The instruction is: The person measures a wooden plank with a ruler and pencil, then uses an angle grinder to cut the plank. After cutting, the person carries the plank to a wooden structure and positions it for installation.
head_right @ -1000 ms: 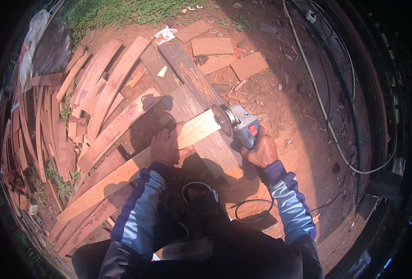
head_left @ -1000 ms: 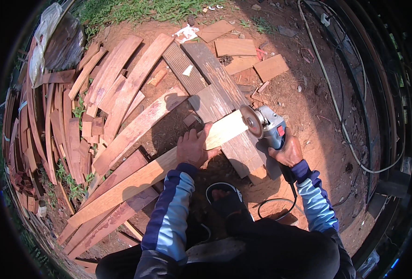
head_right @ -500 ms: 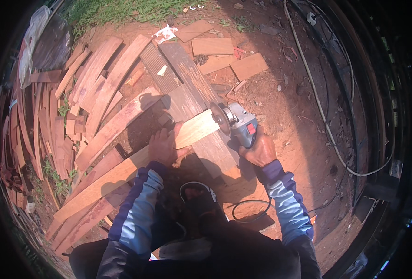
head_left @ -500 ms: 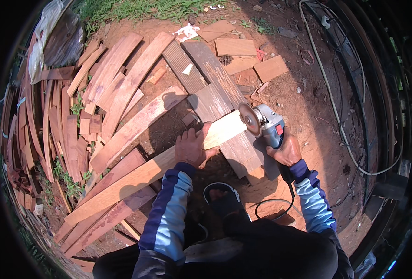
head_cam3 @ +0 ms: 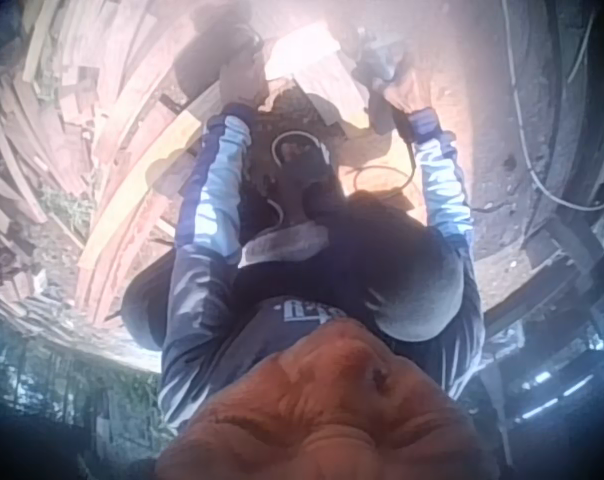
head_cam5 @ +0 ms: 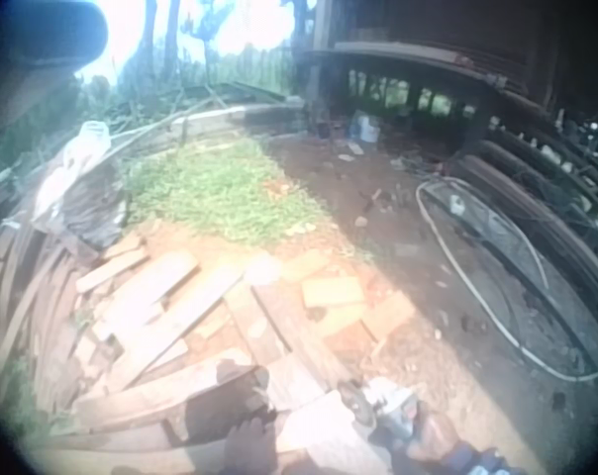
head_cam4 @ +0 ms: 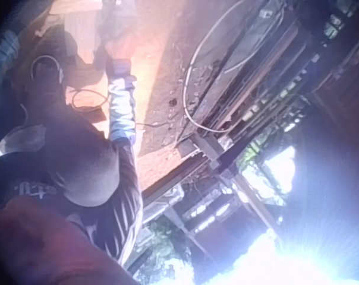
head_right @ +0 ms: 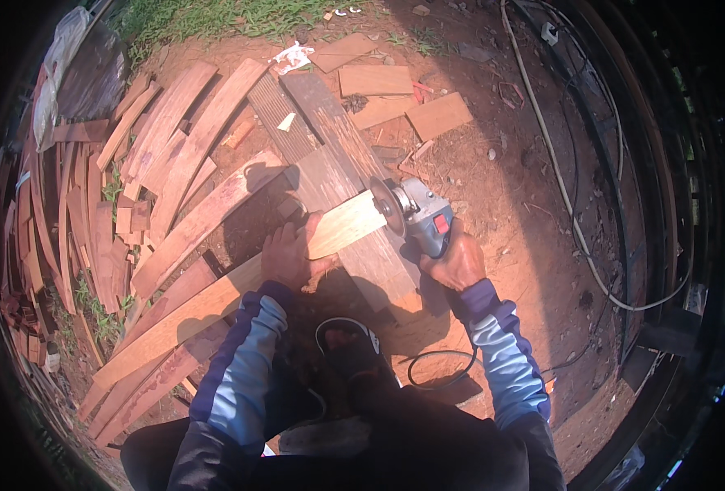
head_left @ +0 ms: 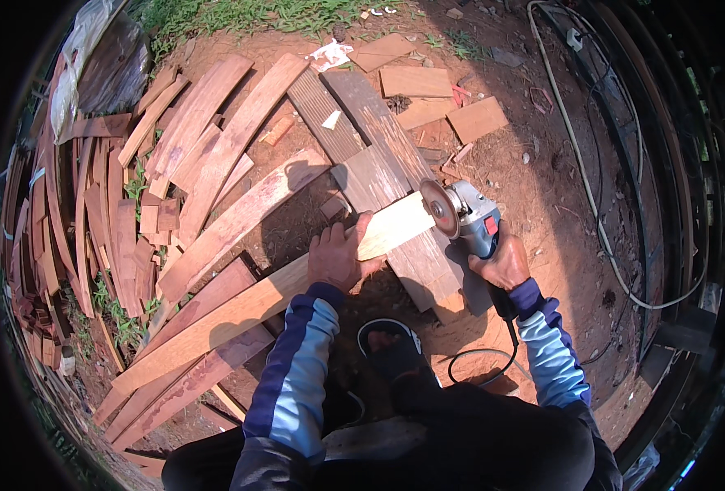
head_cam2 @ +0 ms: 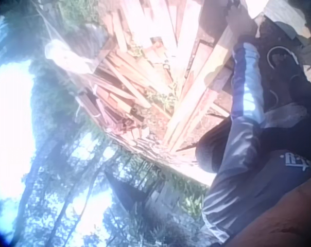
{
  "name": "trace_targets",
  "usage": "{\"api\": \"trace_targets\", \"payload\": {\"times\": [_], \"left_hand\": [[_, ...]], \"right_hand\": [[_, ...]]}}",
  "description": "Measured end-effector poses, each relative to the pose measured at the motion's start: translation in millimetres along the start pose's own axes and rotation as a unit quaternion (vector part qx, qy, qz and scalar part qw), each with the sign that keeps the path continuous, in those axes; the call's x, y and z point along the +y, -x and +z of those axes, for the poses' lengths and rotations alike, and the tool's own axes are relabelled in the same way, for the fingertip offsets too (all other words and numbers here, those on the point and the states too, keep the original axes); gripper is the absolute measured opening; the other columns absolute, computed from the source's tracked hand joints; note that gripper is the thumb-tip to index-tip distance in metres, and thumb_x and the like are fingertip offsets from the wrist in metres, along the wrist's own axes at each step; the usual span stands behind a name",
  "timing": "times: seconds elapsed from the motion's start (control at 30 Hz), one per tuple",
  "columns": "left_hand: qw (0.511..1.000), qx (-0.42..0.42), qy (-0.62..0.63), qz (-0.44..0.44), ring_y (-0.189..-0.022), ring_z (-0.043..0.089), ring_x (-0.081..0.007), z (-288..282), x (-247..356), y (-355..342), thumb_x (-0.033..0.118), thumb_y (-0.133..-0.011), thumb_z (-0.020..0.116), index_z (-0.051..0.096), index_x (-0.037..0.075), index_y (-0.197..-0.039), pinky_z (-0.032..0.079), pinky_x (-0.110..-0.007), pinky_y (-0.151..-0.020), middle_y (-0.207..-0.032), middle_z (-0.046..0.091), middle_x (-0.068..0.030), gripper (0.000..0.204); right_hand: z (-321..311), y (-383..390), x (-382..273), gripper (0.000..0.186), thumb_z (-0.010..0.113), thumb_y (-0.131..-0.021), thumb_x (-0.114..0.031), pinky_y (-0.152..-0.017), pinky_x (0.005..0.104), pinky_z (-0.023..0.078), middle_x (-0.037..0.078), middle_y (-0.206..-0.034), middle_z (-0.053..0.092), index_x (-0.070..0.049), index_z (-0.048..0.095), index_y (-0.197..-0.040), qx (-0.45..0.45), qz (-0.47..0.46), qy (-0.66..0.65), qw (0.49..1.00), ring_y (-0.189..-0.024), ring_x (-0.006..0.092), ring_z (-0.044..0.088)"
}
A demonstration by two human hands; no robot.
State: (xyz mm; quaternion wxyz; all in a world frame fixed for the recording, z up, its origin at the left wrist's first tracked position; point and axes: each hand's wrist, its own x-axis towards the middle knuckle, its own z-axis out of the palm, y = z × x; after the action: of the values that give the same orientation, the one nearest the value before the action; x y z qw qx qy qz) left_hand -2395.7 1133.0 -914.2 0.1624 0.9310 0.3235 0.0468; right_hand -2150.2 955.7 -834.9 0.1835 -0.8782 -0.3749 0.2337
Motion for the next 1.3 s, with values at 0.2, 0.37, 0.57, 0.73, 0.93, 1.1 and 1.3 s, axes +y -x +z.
{"api": "trace_targets", "payload": {"times": [0.2,0.37,0.57,0.73,0.93,1.1,1.3], "left_hand": [[1.000,0.004,0.004,0.006,-0.089,0.060,-0.0296,2,-1,-1,0.062,-0.069,0.074,0.047,0.025,-0.142,0.047,-0.045,-0.078,-0.093,0.058,-0.0106,0.086],[1.000,0.015,0.004,0.012,-0.088,0.060,-0.0297,4,-3,0,0.063,-0.067,0.074,0.046,0.025,-0.142,0.047,-0.045,-0.076,-0.092,0.057,-0.0106,0.088],[0.999,0.027,-0.005,0.020,-0.087,0.059,-0.0305,4,-2,-1,0.063,-0.067,0.074,0.045,0.026,-0.143,0.047,-0.045,-0.075,-0.091,0.057,-0.0107,0.089],[1.000,0.022,-0.002,0.016,-0.086,0.059,-0.0305,6,-3,-1,0.063,-0.068,0.074,0.045,0.027,-0.143,0.047,-0.045,-0.074,-0.092,0.057,-0.0108,0.089],[0.999,0.028,-0.004,0.015,-0.086,0.059,-0.0302,6,-4,1,0.063,-0.068,0.075,0.045,0.027,-0.143,0.047,-0.045,-0.074,-0.092,0.056,-0.0104,0.089],[1.000,0.025,-0.002,0.015,-0.086,0.059,-0.0304,8,-3,-1,0.062,-0.066,0.076,0.047,0.027,-0.142,0.047,-0.045,-0.075,-0.092,0.056,-0.0101,0.089],[1.000,0.015,0.009,-0.009,-0.090,0.059,-0.0309,8,-2,1,0.061,-0.064,0.077,0.048,0.027,-0.142,0.046,-0.047,-0.076,-0.092,0.055,-0.0099,0.089]], "right_hand": [[4,0,6,0.055,0.078,-0.063,-0.025,-0.063,0.0469,0.052,0.030,-0.072,0.063,0.011,0.053,-0.096,0.034,-0.034,0.004,0.999,-0.069,0.0453,0.066],[6,-3,8,0.056,0.077,-0.064,-0.026,-0.062,0.0473,0.052,0.031,-0.072,0.063,0.012,0.052,-0.097,0.027,-0.038,0.010,0.999,-0.069,0.0457,0.066],[3,-4,4,0.057,0.077,-0.064,-0.025,-0.065,0.0458,0.053,0.030,-0.075,0.063,0.012,0.052,-0.100,0.022,-0.025,0.004,0.999,-0.072,0.0442,0.066],[3,-4,2,0.062,0.078,-0.061,-0.023,-0.068,0.0424,0.052,0.027,-0.077,0.064,0.010,0.053,-0.107,0.013,0.014,0.017,1.000,-0.074,0.0395,0.067],[2,-5,0,0.059,0.077,-0.063,-0.027,-0.066,0.0473,0.053,0.032,-0.076,0.064,0.013,0.051,-0.098,0.004,-0.011,0.018,1.000,-0.072,0.0469,0.066],[3,-3,3,0.060,0.078,-0.062,-0.026,-0.066,0.0476,0.053,0.032,-0.074,0.063,0.013,0.050,-0.098,0.016,-0.017,0.027,0.999,-0.072,0.0467,0.066],[-5,10,8,0.059,0.078,-0.059,-0.023,-0.066,0.0440,0.052,0.028,-0.071,0.061,0.010,0.052,-0.100,0.017,0.023,0.004,1.000,-0.070,0.0434,0.066]]}}
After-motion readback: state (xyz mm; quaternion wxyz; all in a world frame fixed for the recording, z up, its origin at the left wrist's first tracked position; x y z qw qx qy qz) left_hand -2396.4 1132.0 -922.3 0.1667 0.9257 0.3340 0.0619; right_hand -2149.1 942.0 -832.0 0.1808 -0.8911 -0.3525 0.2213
